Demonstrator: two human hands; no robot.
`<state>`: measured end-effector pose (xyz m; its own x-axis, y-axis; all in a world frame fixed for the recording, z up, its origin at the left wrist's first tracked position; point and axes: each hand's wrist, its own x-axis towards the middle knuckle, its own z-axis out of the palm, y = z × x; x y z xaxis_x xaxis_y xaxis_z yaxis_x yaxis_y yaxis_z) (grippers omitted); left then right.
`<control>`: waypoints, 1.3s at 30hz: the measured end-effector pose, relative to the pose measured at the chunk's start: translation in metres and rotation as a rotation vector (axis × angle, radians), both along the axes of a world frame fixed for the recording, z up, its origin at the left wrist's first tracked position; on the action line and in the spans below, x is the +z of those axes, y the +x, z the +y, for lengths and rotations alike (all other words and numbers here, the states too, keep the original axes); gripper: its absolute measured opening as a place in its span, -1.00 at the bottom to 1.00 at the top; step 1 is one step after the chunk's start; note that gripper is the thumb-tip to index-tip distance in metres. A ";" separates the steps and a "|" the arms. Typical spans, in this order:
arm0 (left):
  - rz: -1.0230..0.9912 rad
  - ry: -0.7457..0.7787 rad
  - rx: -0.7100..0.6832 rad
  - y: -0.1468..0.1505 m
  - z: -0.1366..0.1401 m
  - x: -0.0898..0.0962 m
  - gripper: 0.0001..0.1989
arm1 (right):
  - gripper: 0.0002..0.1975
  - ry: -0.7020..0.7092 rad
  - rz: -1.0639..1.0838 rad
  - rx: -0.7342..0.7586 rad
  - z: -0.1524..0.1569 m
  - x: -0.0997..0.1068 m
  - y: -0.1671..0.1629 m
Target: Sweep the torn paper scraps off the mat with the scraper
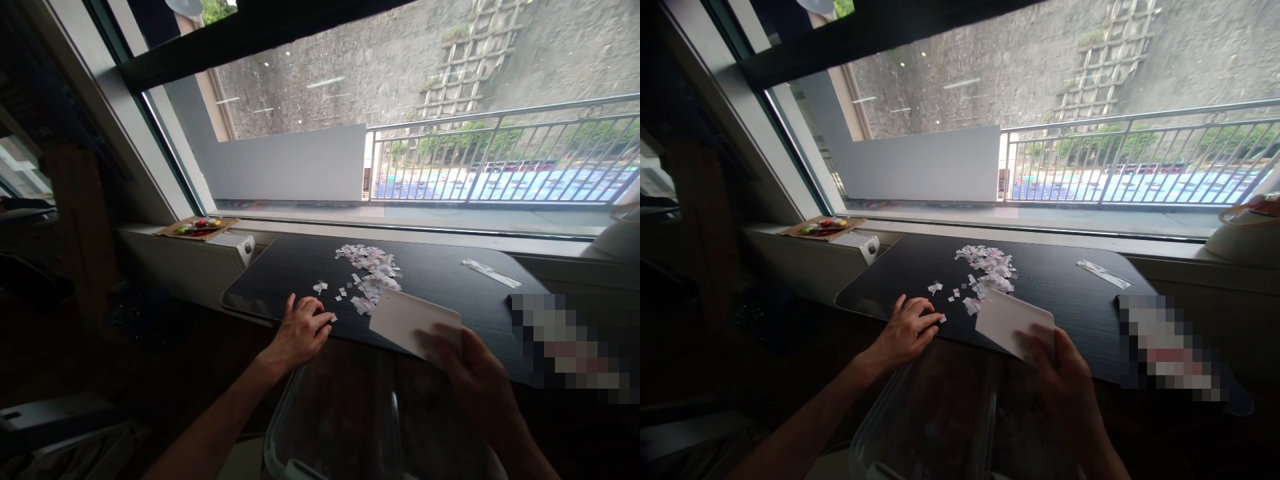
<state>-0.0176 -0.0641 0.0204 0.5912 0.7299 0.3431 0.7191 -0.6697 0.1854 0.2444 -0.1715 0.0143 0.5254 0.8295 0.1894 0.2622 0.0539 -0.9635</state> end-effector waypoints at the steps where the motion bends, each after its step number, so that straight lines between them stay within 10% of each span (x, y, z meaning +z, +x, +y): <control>1: -0.003 -0.004 0.004 0.000 0.001 0.000 -0.74 | -0.63 0.037 -0.035 -0.009 0.006 0.001 0.001; 9: -0.060 0.022 -0.002 -0.007 0.005 -0.005 -0.70 | -0.71 0.104 -0.151 0.156 0.059 0.002 -0.005; 18: -0.046 0.005 0.058 -0.016 0.008 -0.007 -0.71 | -0.75 0.087 -0.374 0.104 0.046 0.015 0.009; 28: -0.032 0.025 0.153 -0.019 0.015 0.001 -0.75 | -0.78 0.169 -0.275 0.308 0.119 0.032 -0.063; 39: -0.053 0.009 0.230 -0.020 0.026 -0.007 -0.75 | -0.78 0.113 -0.376 0.291 0.131 0.037 -0.060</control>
<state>-0.0379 -0.0384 0.0131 0.3905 0.8401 0.3765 0.8426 -0.4909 0.2215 0.1840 -0.0404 0.0511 0.1531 0.8951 0.4187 0.5492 0.2752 -0.7890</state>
